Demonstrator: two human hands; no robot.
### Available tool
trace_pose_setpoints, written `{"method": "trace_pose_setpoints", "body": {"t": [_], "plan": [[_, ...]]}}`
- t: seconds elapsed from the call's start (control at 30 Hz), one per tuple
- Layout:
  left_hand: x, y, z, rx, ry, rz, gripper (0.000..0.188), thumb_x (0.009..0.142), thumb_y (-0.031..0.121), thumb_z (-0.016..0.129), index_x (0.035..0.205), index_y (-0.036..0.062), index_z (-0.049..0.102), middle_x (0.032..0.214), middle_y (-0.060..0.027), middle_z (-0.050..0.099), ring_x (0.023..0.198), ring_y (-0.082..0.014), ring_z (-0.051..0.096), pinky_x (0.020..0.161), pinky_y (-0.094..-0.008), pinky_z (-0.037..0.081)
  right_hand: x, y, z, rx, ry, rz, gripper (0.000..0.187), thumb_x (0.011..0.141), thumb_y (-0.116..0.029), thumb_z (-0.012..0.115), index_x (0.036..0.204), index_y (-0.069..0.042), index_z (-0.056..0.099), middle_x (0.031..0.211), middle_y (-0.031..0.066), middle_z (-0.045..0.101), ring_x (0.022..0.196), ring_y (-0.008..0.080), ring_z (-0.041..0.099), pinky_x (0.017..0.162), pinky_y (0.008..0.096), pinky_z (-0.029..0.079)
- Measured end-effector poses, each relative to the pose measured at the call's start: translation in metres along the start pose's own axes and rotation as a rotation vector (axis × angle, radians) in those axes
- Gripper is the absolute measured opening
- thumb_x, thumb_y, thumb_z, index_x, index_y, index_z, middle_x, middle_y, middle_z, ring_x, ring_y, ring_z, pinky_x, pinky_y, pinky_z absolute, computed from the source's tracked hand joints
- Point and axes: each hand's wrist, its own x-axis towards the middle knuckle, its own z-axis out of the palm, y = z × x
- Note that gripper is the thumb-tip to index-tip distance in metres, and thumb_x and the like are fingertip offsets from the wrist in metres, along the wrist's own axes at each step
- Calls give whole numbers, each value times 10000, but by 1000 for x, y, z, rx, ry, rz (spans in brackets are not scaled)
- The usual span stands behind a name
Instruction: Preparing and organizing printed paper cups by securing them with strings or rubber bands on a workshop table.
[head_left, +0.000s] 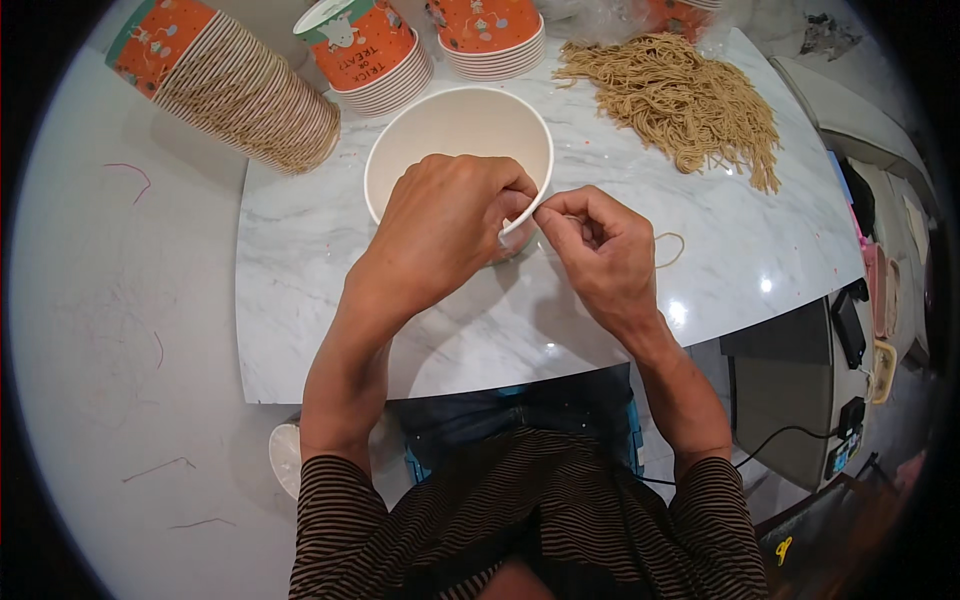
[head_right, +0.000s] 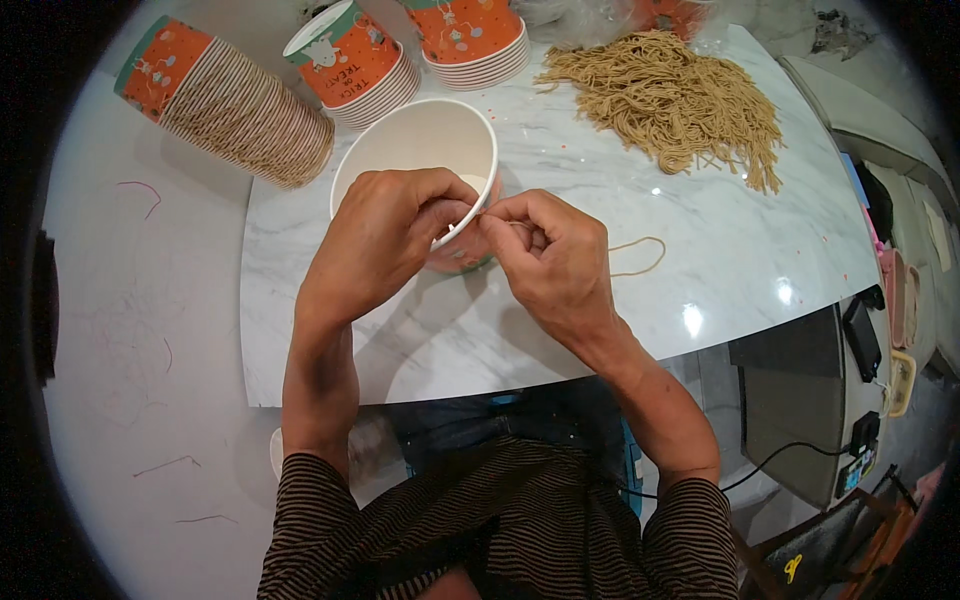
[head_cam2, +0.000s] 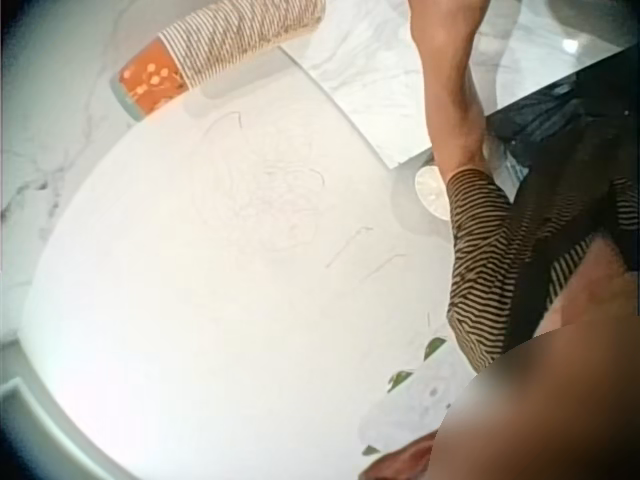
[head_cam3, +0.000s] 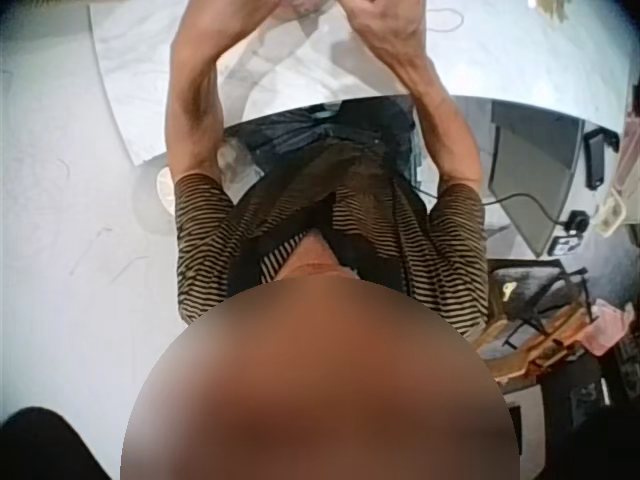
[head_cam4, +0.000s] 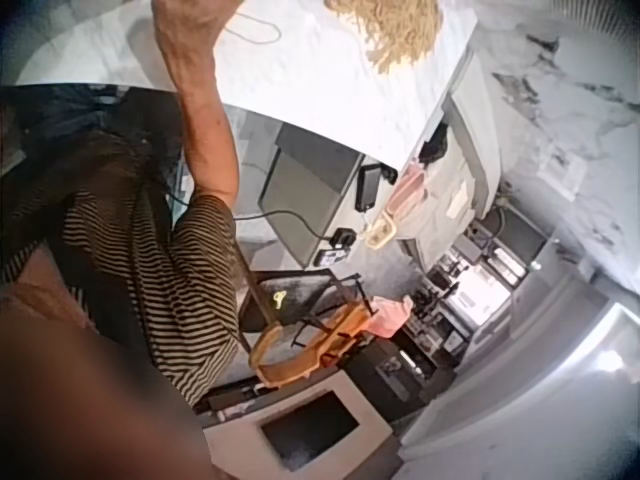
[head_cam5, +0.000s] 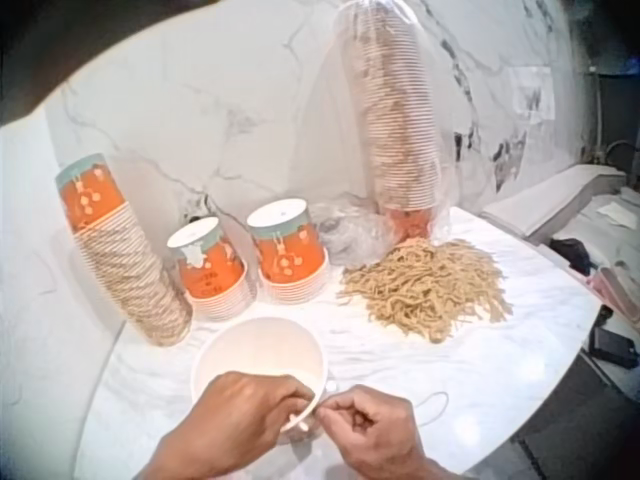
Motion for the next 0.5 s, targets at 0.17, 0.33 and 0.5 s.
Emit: {"method": "trace_pose_setpoints", "body": {"t": [0.17, 0.33, 0.5], "plan": [[-2, 3, 3, -15, 75, -12, 77, 948, 40, 653, 961, -25, 691, 830, -159, 723, 773, -291, 705, 697, -375, 536, 0, 0, -3, 12, -34, 47, 88, 965, -51, 735, 978, 36, 740, 747, -2, 683, 647, 30, 535, 566, 228, 436], [-11, -8, 5, -367, 331, -38, 101, 1002, 76, 634, 992, -9, 689, 879, -152, 745, 781, -257, 724, 713, -374, 555, -5, 11, -1, 58, -65, 113, 122, 995, -86, 728, 997, 35, 736, 747, -7, 672, 645, 32, 544, 564, 230, 442], [-22, 11, 11, -797, 255, -19, 103, 1067, 50, 581, 1035, -21, 647, 926, -79, 750, 813, -131, 708, 705, -314, 564, -7, 25, 23, 17, -104, -30, 80, 992, -44, 671, 1007, 30, 697, 817, 172, 670, 671, 229, 649, 607, 362, 493]]}}
